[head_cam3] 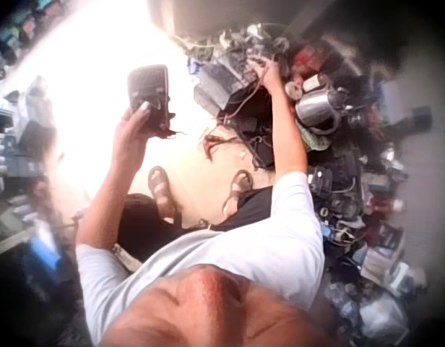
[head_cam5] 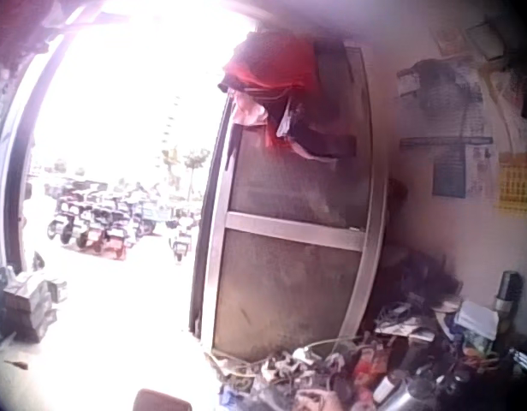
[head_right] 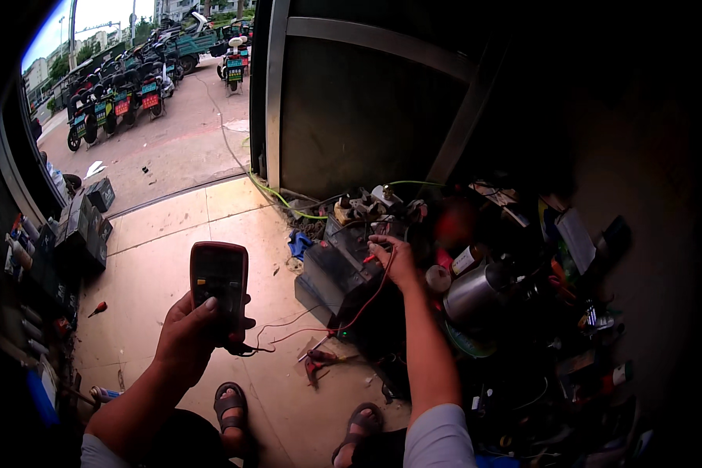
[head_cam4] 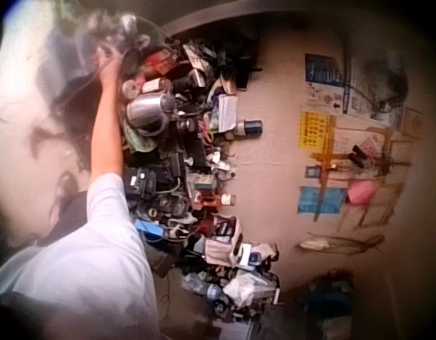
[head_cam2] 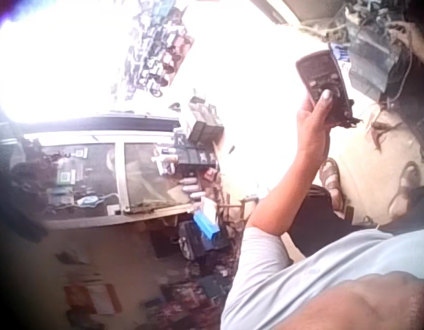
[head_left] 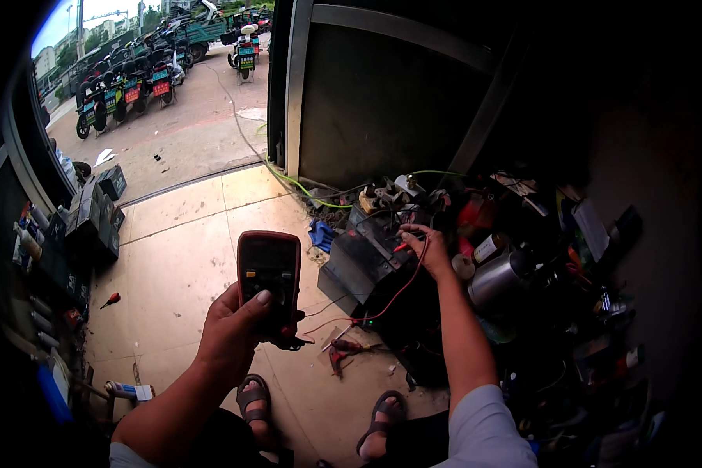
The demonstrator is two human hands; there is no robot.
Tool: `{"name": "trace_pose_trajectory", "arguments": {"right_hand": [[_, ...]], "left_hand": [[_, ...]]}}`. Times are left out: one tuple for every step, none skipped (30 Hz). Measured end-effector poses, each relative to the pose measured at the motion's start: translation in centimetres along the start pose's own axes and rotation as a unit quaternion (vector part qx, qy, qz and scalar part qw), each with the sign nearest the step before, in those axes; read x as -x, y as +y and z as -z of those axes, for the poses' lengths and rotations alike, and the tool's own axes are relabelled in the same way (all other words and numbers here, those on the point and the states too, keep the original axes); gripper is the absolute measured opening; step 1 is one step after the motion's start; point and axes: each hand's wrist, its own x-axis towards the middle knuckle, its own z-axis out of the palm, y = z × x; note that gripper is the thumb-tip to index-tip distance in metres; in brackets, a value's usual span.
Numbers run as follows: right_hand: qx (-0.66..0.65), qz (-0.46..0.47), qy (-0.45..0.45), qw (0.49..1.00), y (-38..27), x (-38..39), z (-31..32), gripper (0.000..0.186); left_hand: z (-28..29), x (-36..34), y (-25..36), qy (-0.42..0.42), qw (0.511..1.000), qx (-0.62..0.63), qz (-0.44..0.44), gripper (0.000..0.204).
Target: The person holds an electronics charger and uses a digital multimeter to test its output by touching the probes to the charger's output connector while viewing the multimeter screen.
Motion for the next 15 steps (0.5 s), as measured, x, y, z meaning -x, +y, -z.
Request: {"name": "trace_pose_trajectory", "arguments": {"right_hand": [[0.004, 0.001, 0.004, 1.0, 0.7, -0.1, -0.2, 0.025], [0.01, 0.004, 0.001, 1.0, 1.3, -0.1, -0.3, 0.025], [0.016, 0.008, -0.003, 1.0, 1.9, -0.1, -0.5, 0.025], [0.02, 0.014, -0.009, 1.0, 2.2, -0.2, -1.0, 0.025], [0.027, 0.036, -0.003, 0.999, 3.6, -0.4, -0.2, 0.024], [0.034, 0.058, 0.003, 0.998, 5.0, -0.7, 0.3, 0.024], [0.038, 0.082, 0.0, 0.996, 5.5, -1.0, 0.2, 0.024], [0.044, 0.088, 0.0, 0.995, 5.9, -1.0, 0.4, 0.024], [0.049, 0.093, 0.0, 0.994, 6.3, -1.1, 0.6, 0.024], [0.054, 0.1, -0.002, 0.993, 6.3, -1.2, 0.6, 0.024], [0.051, 0.106, -0.004, 0.993, 6.4, -1.2, 0.5, 0.024], [0.049, 0.112, -0.006, 0.992, 6.4, -1.1, 0.4, 0.024], [0.047, 0.118, -0.007, 0.992, 6.5, -1.1, 0.5, 0.023], [0.045, 0.114, -0.004, 0.992, 6.6, -1.0, 0.5, 0.024], [0.043, 0.11, -0.001, 0.993, 6.7, -1.0, 0.5, 0.024]], "left_hand": [[0.2, -0.2, 0.1, 0.003, 1.0, -0.004, -0.006, 0.049], [0.2, -0.4, 0.1, 0.007, 1.0, -0.008, -0.013, 0.049], [0.0, -0.4, 0.2, 0.016, 1.0, 0.003, -0.019, 0.048], [0.1, -0.3, 0.2, 0.023, 0.999, 0.009, -0.02, 0.048], [-0.1, -0.7, 0.1, 0.017, 1.0, 0.015, -0.019, 0.048], [-0.3, -1.1, 0.0, 0.011, 1.0, 0.021, -0.017, 0.048], [-0.4, -1.2, 0.0, 0.01, 1.0, 0.021, -0.015, 0.048], [-0.6, -1.3, 0.0, 0.008, 1.0, 0.021, -0.013, 0.048], [-0.8, -1.4, -0.1, 0.006, 1.0, 0.02, -0.01, 0.048], [-0.9, -1.4, -0.1, 0.004, 1.0, 0.022, -0.009, 0.049], [-1.0, -1.4, -0.1, 0.002, 1.0, 0.024, -0.007, 0.049], [-1.1, -1.4, -0.2, 0.0, 1.0, 0.026, -0.005, 0.05], [-1.3, -1.4, -0.2, -0.005, 1.0, 0.027, -0.007, 0.05], [-1.4, -1.5, -0.2, -0.009, 1.0, 0.028, -0.009, 0.051], [-1.5, -1.5, -0.2, -0.014, 0.999, 0.029, -0.01, 0.051]]}}
